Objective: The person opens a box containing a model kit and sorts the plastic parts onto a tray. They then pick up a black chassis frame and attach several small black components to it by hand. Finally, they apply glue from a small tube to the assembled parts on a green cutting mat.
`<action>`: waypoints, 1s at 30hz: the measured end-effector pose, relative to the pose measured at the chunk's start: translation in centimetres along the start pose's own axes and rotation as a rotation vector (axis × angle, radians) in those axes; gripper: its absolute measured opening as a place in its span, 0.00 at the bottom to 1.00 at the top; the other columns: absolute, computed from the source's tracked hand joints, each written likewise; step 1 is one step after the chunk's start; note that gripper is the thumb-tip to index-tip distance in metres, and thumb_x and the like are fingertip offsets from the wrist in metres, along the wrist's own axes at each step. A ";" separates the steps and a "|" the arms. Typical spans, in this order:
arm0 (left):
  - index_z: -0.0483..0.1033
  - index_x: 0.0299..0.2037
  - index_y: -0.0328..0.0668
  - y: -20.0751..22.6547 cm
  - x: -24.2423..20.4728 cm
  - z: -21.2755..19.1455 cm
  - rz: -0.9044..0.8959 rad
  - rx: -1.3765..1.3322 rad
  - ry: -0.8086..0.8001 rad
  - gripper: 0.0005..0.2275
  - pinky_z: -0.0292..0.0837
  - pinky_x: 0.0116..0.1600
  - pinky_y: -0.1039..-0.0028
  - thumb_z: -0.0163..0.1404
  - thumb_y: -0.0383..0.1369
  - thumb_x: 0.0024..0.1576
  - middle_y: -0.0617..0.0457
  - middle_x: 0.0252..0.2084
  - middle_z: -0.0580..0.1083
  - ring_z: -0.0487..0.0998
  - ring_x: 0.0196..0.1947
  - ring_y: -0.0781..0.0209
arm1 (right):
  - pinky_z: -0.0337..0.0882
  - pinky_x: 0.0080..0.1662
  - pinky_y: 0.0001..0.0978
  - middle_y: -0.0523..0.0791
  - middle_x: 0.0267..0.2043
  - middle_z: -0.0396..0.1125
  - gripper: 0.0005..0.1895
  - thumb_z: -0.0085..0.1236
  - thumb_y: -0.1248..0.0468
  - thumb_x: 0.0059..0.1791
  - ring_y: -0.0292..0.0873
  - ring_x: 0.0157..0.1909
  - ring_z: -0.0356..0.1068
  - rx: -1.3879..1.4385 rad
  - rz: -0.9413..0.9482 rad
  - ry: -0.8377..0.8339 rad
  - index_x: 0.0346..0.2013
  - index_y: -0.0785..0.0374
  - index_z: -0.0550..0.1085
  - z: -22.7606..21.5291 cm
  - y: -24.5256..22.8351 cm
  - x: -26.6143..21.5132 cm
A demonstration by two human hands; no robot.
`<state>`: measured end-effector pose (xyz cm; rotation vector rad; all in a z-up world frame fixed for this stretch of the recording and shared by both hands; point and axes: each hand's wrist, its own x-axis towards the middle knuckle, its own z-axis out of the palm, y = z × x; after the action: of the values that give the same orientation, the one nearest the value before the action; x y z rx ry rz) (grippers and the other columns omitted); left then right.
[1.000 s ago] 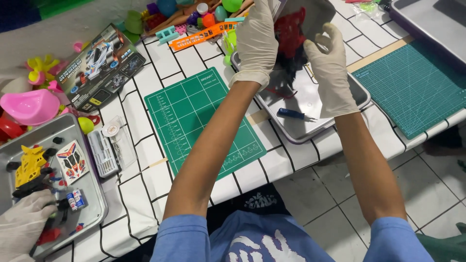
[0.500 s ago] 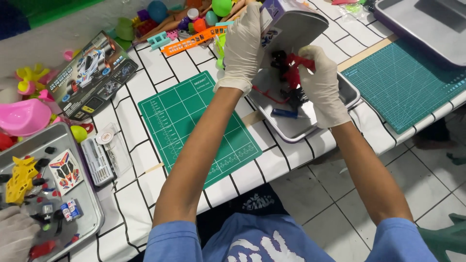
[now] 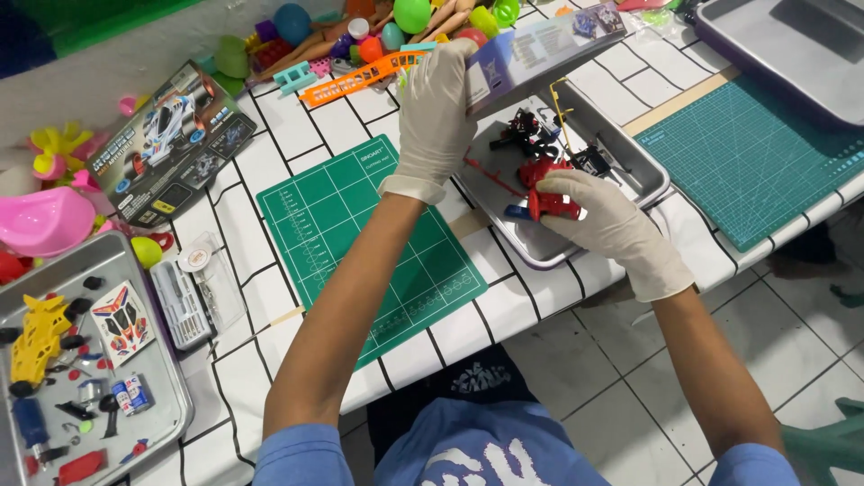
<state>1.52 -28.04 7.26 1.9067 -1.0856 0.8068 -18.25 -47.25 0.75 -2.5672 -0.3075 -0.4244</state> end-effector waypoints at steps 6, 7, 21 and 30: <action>0.64 0.49 0.46 -1.0 -2.1 0.2 0.256 0.409 -0.024 0.12 0.67 0.44 0.67 0.55 0.33 0.62 0.51 0.40 0.68 0.71 0.36 0.55 | 0.68 0.64 0.39 0.48 0.58 0.72 0.22 0.63 0.61 0.47 0.47 0.60 0.71 0.068 0.177 -0.063 0.56 0.62 0.76 -0.4 -1.9 -0.1; 0.64 0.50 0.46 -1.0 -2.1 0.0 0.233 0.313 -0.032 0.15 0.66 0.45 0.65 0.59 0.34 0.60 0.50 0.42 0.69 0.72 0.38 0.53 | 0.67 0.64 0.39 0.47 0.58 0.72 0.21 0.62 0.60 0.48 0.47 0.61 0.70 0.062 0.187 -0.077 0.55 0.62 0.76 -0.3 -1.6 -0.1; 0.66 0.49 0.44 -1.0 -2.0 -1.0 0.123 0.325 0.022 0.08 0.68 0.48 0.63 0.51 0.32 0.64 0.49 0.40 0.71 0.71 0.37 0.49 | 0.69 0.64 0.40 0.46 0.55 0.74 0.16 0.60 0.65 0.50 0.46 0.60 0.72 0.110 0.187 -0.023 0.53 0.62 0.77 -0.3 -2.1 -0.2; 0.58 0.43 0.52 -4.3 0.6 -7.1 -0.554 -0.346 0.224 0.14 0.82 0.35 0.68 0.47 0.21 0.56 0.51 0.38 0.76 0.88 0.29 0.55 | 0.63 0.67 0.40 0.49 0.63 0.69 0.21 0.57 0.64 0.51 0.46 0.65 0.67 0.331 0.403 0.062 0.59 0.63 0.73 -1.3 -5.1 0.4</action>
<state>4.61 -20.79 9.84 1.6523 -0.4794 0.4639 -19.75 -43.61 4.27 -2.2111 0.1531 -0.2741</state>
